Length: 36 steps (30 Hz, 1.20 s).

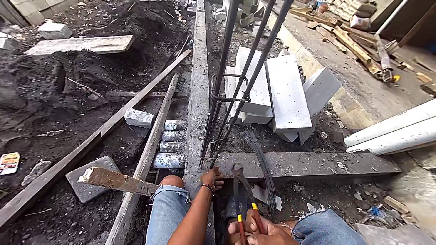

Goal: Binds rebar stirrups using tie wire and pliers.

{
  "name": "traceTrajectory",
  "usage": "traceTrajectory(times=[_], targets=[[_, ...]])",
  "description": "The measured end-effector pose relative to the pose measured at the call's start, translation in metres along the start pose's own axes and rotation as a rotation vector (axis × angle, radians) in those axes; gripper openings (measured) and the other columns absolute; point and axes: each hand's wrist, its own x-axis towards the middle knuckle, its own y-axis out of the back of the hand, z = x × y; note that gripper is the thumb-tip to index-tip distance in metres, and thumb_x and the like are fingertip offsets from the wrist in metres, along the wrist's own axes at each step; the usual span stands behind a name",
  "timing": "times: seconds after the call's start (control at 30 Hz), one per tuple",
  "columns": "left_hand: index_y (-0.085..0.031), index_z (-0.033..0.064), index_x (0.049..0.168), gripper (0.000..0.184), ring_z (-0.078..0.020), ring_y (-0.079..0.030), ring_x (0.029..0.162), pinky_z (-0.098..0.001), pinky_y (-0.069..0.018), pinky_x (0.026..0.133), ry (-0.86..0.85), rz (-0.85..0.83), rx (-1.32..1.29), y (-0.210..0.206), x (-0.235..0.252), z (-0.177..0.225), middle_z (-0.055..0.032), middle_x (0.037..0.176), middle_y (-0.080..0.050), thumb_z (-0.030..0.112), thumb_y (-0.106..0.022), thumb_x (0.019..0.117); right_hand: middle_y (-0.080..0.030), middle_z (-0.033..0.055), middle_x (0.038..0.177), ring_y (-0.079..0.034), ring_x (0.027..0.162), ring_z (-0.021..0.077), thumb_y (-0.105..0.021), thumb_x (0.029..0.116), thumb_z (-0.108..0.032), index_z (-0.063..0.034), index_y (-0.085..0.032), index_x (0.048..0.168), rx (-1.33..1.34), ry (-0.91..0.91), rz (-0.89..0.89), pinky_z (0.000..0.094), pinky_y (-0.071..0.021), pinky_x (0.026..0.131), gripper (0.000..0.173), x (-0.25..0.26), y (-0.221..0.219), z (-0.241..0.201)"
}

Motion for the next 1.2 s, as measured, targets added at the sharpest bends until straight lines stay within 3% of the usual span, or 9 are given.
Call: traceTrajectory(times=[0.07,0.13,0.2,0.33,0.47,0.63,0.77,1.1,1.2], targets=[[-0.069,0.0021,0.103,0.045,-0.0234,-0.069,0.066,-0.0412,-0.0557,0.059,-0.037,0.061,0.107,-0.002,0.004,-0.002,-0.0127,0.087,-0.074,0.045,-0.055,0.1034,-0.067,0.0182,0.127,-0.072,0.095,0.0294,-0.051,0.0989,0.002,-0.0110,-0.055,0.124,-0.157,-0.069,0.013,0.0458,-0.0608,0.080,0.029,0.008,-0.005,-0.016],[-0.070,0.0044,0.097,0.046,-0.0205,-0.067,0.059,-0.0388,-0.0539,0.054,-0.079,0.103,0.219,-0.002,0.007,-0.003,-0.0094,0.079,-0.073,0.048,-0.056,0.1023,-0.067,0.0174,0.128,-0.072,0.095,0.0273,-0.045,0.0952,0.003,-0.0091,-0.051,0.144,-0.386,-0.183,0.069,0.0436,-0.0604,0.082,0.051,0.021,0.000,-0.040],[-0.072,0.0078,0.093,0.045,-0.0158,-0.061,0.054,-0.0351,-0.0510,0.051,-0.140,0.139,0.355,0.002,0.007,-0.002,-0.0045,0.073,-0.070,0.050,-0.057,0.1014,-0.065,0.0119,0.134,-0.071,0.100,0.0236,-0.046,0.0952,0.003,-0.0109,-0.052,0.148,-0.700,-0.306,0.164,0.0403,-0.0606,0.083,0.054,0.039,0.015,-0.063],[-0.078,0.0129,0.092,0.042,-0.0231,-0.068,0.087,-0.0490,-0.0530,0.083,-0.264,0.180,0.562,0.011,0.017,-0.003,-0.0062,0.089,-0.073,0.052,-0.063,0.0959,-0.054,0.0105,0.144,-0.065,0.100,0.0226,-0.055,0.0970,-0.002,-0.0245,-0.041,0.158,-1.332,-0.514,0.245,0.0454,-0.0557,0.083,0.066,0.085,0.060,-0.086],[-0.076,0.0116,0.087,0.040,-0.0263,-0.067,0.088,-0.0527,-0.0510,0.083,-0.365,0.190,0.642,0.016,0.010,-0.008,-0.0089,0.088,-0.072,0.048,-0.062,0.0978,-0.055,0.0101,0.135,-0.063,0.086,0.0161,-0.050,0.0971,0.003,-0.0243,-0.040,0.157,-1.213,-0.614,0.262,0.0363,-0.0555,0.074,0.067,0.122,0.094,-0.088],[-0.079,0.0150,0.094,0.041,-0.0252,-0.069,0.097,-0.0538,-0.0512,0.088,-0.445,0.180,0.675,0.019,0.008,-0.017,-0.0072,0.096,-0.075,0.049,-0.057,0.1016,-0.046,0.0090,0.151,-0.067,0.099,0.0192,-0.042,0.0935,0.010,-0.0242,-0.038,0.158,-0.979,-0.632,0.188,0.0385,-0.0599,0.078,0.073,0.141,0.116,-0.078],[-0.077,0.0145,0.087,0.044,-0.0243,-0.069,0.091,-0.0531,-0.0511,0.084,-0.452,0.196,0.661,0.020,0.007,-0.020,-0.0064,0.089,-0.073,0.050,-0.056,0.1014,-0.038,0.0075,0.161,-0.063,0.105,0.0162,-0.051,0.0935,0.006,-0.0300,-0.037,0.159,-1.104,-0.616,0.108,0.0365,-0.0559,0.080,0.076,0.147,0.131,-0.069],[-0.076,0.0170,0.083,0.043,-0.0209,-0.068,0.085,-0.0509,-0.0504,0.079,-0.480,0.222,0.649,0.020,0.007,-0.023,-0.0025,0.082,-0.071,0.050,-0.057,0.1011,-0.045,0.0035,0.157,-0.062,0.106,0.0136,-0.053,0.0944,0.004,-0.0355,-0.041,0.157,-1.257,-0.596,0.095,0.0353,-0.0522,0.084,0.075,0.158,0.145,-0.067],[-0.076,0.0171,0.082,0.043,-0.0209,-0.067,0.083,-0.0503,-0.0500,0.077,-0.484,0.236,0.649,0.018,0.005,-0.024,-0.0025,0.080,-0.070,0.050,-0.057,0.1011,-0.047,0.0038,0.154,-0.060,0.095,0.0118,-0.052,0.0943,0.004,-0.0361,-0.040,0.157,-1.283,-0.591,0.085,0.0343,-0.0505,0.078,0.076,0.159,0.147,-0.068]])
